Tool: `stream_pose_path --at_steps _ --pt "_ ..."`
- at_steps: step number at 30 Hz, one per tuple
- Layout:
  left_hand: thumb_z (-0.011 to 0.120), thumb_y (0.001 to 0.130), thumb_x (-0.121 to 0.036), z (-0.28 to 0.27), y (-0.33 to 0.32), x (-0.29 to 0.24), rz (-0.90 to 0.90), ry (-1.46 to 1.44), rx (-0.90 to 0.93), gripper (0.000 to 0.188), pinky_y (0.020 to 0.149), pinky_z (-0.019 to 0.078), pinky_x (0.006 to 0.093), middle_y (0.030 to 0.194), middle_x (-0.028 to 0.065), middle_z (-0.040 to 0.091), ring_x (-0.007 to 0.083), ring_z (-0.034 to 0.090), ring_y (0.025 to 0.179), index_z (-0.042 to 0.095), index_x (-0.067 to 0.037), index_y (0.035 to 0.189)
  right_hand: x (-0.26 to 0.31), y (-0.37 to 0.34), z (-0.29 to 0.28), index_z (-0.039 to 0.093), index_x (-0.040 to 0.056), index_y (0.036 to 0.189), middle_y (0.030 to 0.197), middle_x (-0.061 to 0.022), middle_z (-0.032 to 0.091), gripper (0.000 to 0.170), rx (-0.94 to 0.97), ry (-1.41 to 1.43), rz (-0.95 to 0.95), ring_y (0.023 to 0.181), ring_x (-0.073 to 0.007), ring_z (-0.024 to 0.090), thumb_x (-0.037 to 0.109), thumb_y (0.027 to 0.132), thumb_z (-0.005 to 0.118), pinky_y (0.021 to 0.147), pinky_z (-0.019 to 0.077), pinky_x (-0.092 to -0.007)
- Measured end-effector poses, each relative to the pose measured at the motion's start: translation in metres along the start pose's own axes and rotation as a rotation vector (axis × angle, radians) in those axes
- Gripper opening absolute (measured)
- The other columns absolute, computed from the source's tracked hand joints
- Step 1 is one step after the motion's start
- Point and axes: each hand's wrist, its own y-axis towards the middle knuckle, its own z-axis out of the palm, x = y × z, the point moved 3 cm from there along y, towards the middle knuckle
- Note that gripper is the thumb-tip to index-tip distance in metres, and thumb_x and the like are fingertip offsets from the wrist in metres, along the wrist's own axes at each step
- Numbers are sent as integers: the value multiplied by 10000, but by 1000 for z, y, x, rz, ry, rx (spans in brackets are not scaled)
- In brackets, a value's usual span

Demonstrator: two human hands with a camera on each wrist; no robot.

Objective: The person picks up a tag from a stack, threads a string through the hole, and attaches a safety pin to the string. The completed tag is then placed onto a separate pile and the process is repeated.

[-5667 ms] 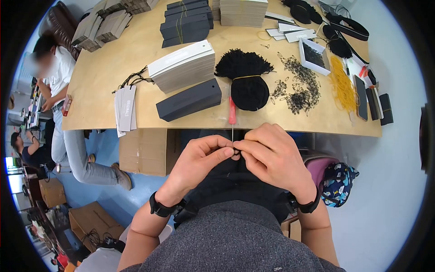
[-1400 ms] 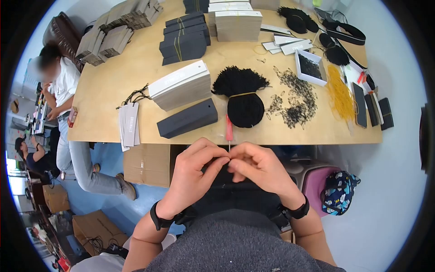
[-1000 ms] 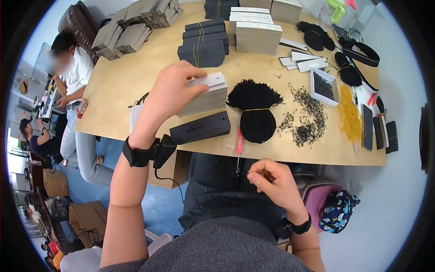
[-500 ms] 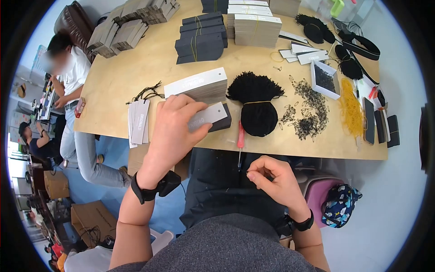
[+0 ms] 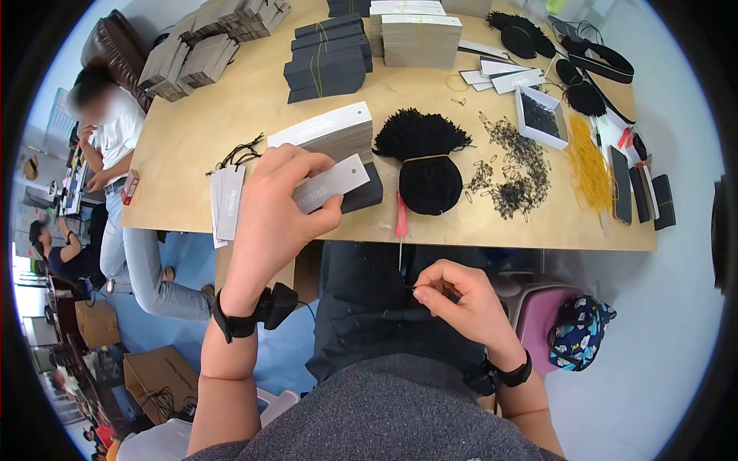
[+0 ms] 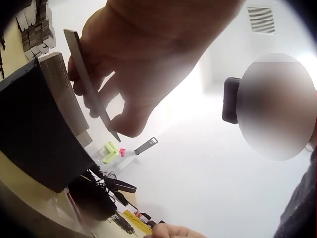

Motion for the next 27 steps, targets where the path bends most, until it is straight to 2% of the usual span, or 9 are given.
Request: stream_pose_path --at_steps 2,5,11,14,19,21,23,27 --pt "755 684 -38 2 -3 -1 0 25 -8 320 813 468 337 919 91 632 263 584 888 695 -21 998 -1 0 -1 648 17 927 737 13 584 101 -10 3 15 632 -39 495 108 917 692 582 414 -213" --pt "758 688 -44 10 -4 6 98 23 -84 324 814 472 349 934 92 633 270 587 892 698 -22 1006 -5 0 -2 648 18 932 736 15 586 102 -13 13 10 635 -39 498 108 919 691 583 416 -214" --pt "768 686 -56 18 0 11 124 69 3 319 824 480 370 963 91 636 282 595 926 703 -21 997 -4 -4 -2 648 20 933 723 15 575 100 -32 12 3 628 -40 494 111 923 686 584 414 -212" --pt "759 690 -46 19 1 13 72 44 32 307 835 477 368 982 88 634 282 596 928 697 -17 989 -6 -5 -2 648 19 932 726 12 579 98 -29 -2 20 629 -39 496 108 921 688 585 414 -210" --pt "755 628 13 2 -11 -18 153 7 -152 385 797 516 349 1000 104 618 282 621 910 668 -13 1002 -5 -6 -6 645 9 944 741 18 593 97 -53 8 22 638 -30 503 92 919 689 583 414 -205" --pt "757 601 35 6 -31 -28 147 -37 -99 422 774 532 344 1003 113 610 282 630 909 664 -17 1010 -7 -7 -14 641 5 957 774 23 609 93 -97 62 25 656 -23 514 84 930 681 581 427 -196" --pt "773 634 35 29 -54 -28 160 -177 80 428 776 536 340 1005 106 604 272 628 907 680 -22 1048 0 -8 -23 637 2 966 800 14 623 93 -156 87 41 673 -27 529 83 938 675 587 452 -197" --pt "793 684 24 73 -90 -6 71 -304 161 437 775 539 330 1024 109 619 263 636 923 696 -29 1107 -1 -10 -35 628 -4 992 828 5 637 101 -193 134 12 698 -31 547 81 950 663 596 469 -198"
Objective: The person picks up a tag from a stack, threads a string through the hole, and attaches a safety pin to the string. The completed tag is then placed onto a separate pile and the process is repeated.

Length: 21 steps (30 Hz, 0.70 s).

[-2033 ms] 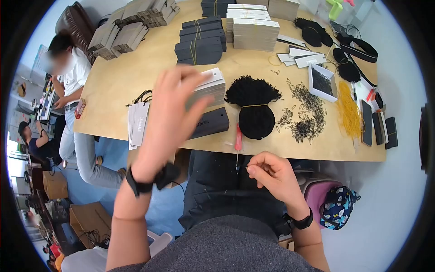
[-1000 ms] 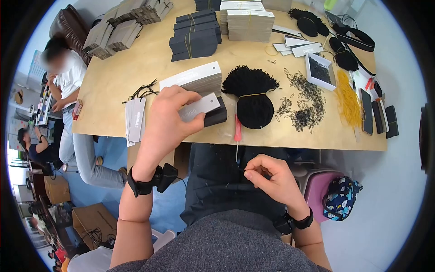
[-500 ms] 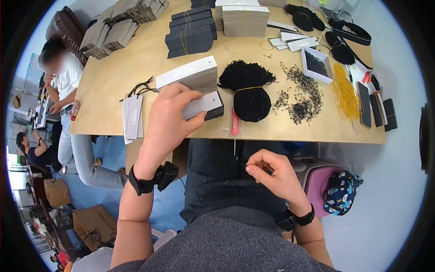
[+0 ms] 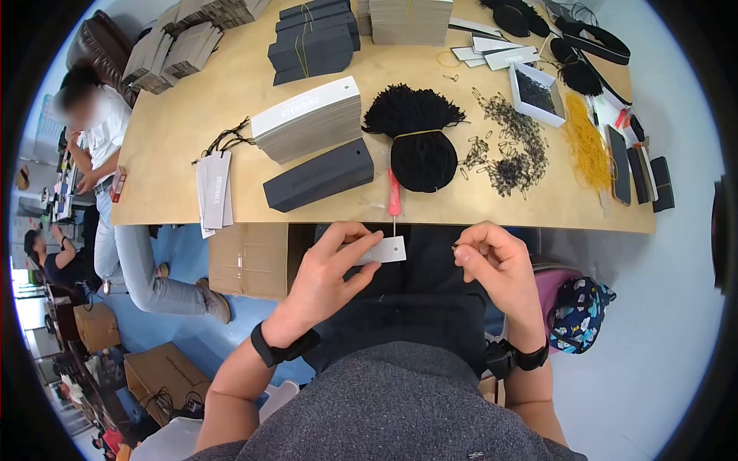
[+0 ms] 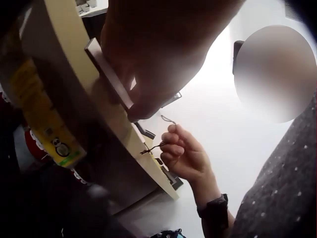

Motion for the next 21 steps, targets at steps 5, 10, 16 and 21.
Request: stream_pose_path --at_steps 5,10,16,21 --pt "795 748 -1 11 -16 12 -89 -79 -77 400 778 539 320 1031 124 678 248 667 918 712 -27 1139 -2 -1 9 625 -1 984 828 8 631 100 41 -4 41 695 -28 547 86 952 664 598 471 -198" --pt "780 774 2 18 -7 24 -267 -235 44 348 779 531 301 1012 127 712 200 679 895 718 -13 1116 -12 0 30 626 5 974 792 18 614 93 136 8 68 676 -26 543 86 949 663 603 457 -188" --pt "754 817 5 32 2 41 -409 -528 114 264 812 511 265 1021 92 721 114 653 919 707 17 1077 -28 12 42 642 3 955 739 -9 613 124 143 -134 28 654 -37 552 119 932 676 593 443 -213" --pt "724 858 7 31 -2 46 -399 -599 108 220 815 492 244 980 66 702 105 632 913 692 25 1075 -51 17 24 643 -19 930 738 -60 653 103 -69 -350 13 646 -70 575 78 910 673 594 470 -236"
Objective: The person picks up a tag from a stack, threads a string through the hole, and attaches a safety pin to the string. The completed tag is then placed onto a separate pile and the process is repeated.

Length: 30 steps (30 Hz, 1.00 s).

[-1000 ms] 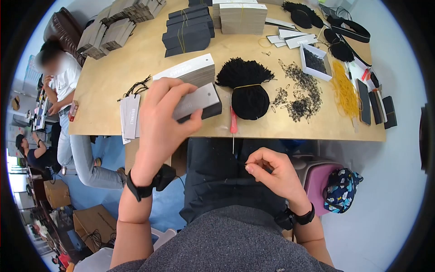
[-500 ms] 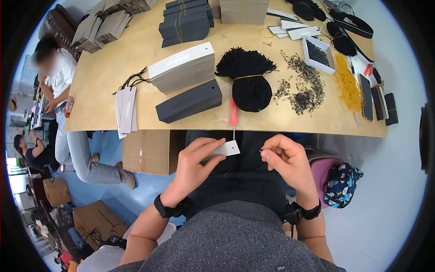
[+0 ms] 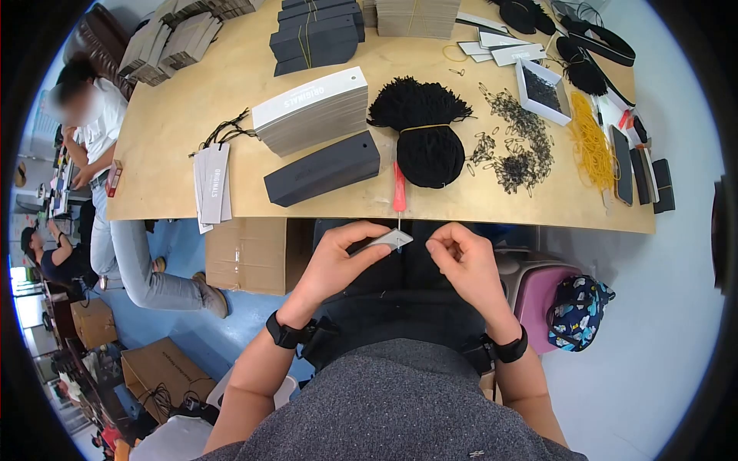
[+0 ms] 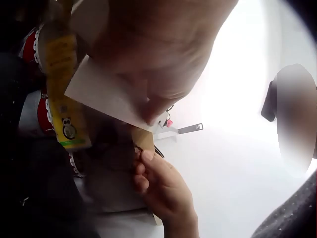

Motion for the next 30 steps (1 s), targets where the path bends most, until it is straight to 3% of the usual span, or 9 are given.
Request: stream_pose_path --at_steps 2,5,9,12,16,22,24,28,30 --pt "706 880 1 -3 -1 3 120 76 89 202 795 481 239 952 52 681 104 611 890 688 22 1080 -12 -4 -5 643 -18 926 719 -49 643 96 -24 8 39 627 -62 563 68 904 679 580 462 -233" --pt "698 894 -14 0 -6 7 153 -21 48 173 776 475 247 931 52 668 110 598 869 688 24 1063 -7 -14 -8 645 -10 920 719 -35 633 89 74 96 96 626 -49 550 69 904 682 575 451 -226" --pt "694 902 -24 5 -5 1 96 37 14 166 785 474 247 958 58 672 109 602 884 689 24 1060 22 -24 -5 643 -3 915 732 -29 622 80 139 141 37 623 -48 544 65 903 683 570 441 -217" --pt "687 914 -34 5 -1 4 33 20 -19 173 828 476 254 1011 68 677 109 608 912 685 22 1078 37 -18 2 638 2 910 761 -32 626 77 70 69 -140 621 -70 562 63 902 685 567 446 -226" --pt "682 921 -40 8 -2 0 14 -93 -60 174 846 476 266 1015 65 680 114 609 920 683 23 1084 24 -8 11 637 1 908 763 -53 641 83 8 33 -129 617 -91 587 64 892 689 563 460 -247" --pt "688 896 -19 1 -5 0 216 123 13 170 824 481 279 1003 77 666 139 613 915 678 28 1060 -9 -15 3 636 -4 908 755 -102 658 107 -79 -177 -82 605 -134 620 69 863 701 560 477 -278" --pt "693 883 -10 0 -10 -3 174 99 55 168 810 477 283 992 84 654 150 609 900 675 32 1045 -8 -23 1 642 2 904 736 -76 649 100 81 -105 4 593 -112 599 77 875 701 554 466 -265" --pt "685 891 -6 5 -8 -1 152 66 40 166 803 472 279 985 80 650 148 601 891 675 30 1053 14 -33 -4 649 9 903 728 -48 636 87 147 26 20 588 -83 572 73 881 704 548 452 -244" --pt "676 899 -1 7 -5 1 148 55 -9 173 805 473 277 974 79 647 147 598 896 672 28 1070 33 -32 -5 653 15 905 726 -30 626 69 75 15 -132 592 -59 551 58 883 703 546 440 -224"
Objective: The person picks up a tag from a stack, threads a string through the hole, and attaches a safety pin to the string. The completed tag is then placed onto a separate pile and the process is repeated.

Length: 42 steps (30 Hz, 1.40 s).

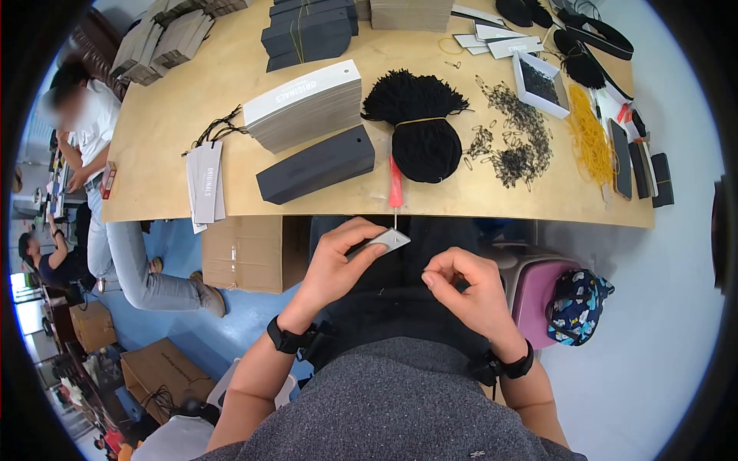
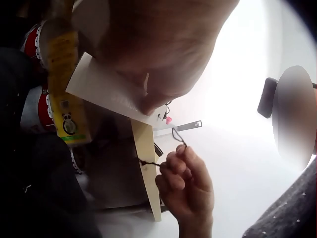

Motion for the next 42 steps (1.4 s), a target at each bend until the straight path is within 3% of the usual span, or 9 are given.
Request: stream_pose_path --at_steps 13,19,22,26,32,36,39,41,42 --pt "682 886 8 2 1 4 47 2 -48 197 834 479 286 995 90 656 178 617 923 680 16 1083 -39 17 12 647 -8 908 682 -47 644 110 -137 -77 47 570 -59 566 75 886 714 535 451 -224" --pt "706 823 40 -5 -3 1 122 26 152 196 781 500 288 954 86 663 189 637 890 716 -1 1014 -32 6 19 653 -1 920 658 -33 635 126 59 121 232 556 -60 564 108 901 714 522 444 -233" --pt "710 786 81 -3 -13 1 39 -113 185 249 769 506 287 916 80 667 183 644 870 726 -19 1013 -13 6 17 649 14 1058 824 -52 642 212 283 50 141 609 -75 552 122 894 728 559 434 -251" --pt "691 787 72 -10 -18 -24 7 -106 139 271 755 507 295 917 74 666 192 643 859 720 -21 1040 3 14 6 631 21 1168 953 -60 580 283 151 39 21 622 -78 518 93 903 702 598 429 -239" --pt "704 749 84 -15 -12 -40 6 15 164 252 746 491 292 888 64 657 179 634 846 717 -8 982 13 29 8 650 17 1122 888 -33 528 220 184 301 108 661 -63 515 109 925 687 625 418 -225" --pt "700 755 69 -16 -11 -41 -2 22 193 225 734 480 290 869 67 643 176 624 824 707 3 969 11 36 11 660 -1 1059 869 -16 518 195 228 82 -77 669 -61 508 156 945 678 625 419 -222" --pt "681 779 61 -20 -11 -40 -35 52 212 218 747 477 285 878 68 634 176 618 830 697 5 989 6 36 8 669 -9 986 802 -4 515 201 179 173 -3 654 -60 492 191 963 664 595 394 -222" --pt "669 795 56 -22 -12 -37 -52 74 224 227 758 479 282 896 68 631 180 619 842 692 1 1015 -3 32 7 672 -7 952 707 2 505 257 305 577 292 632 -58 472 242 993 622 563 362 -230" --pt "663 813 57 -23 -13 -36 -78 9 203 221 783 477 278 923 61 624 162 613 869 684 5 1027 -4 32 4 672 -7 952 707 2 505 257 305 577 292 632 -58 472 242 993 622 563 362 -230"
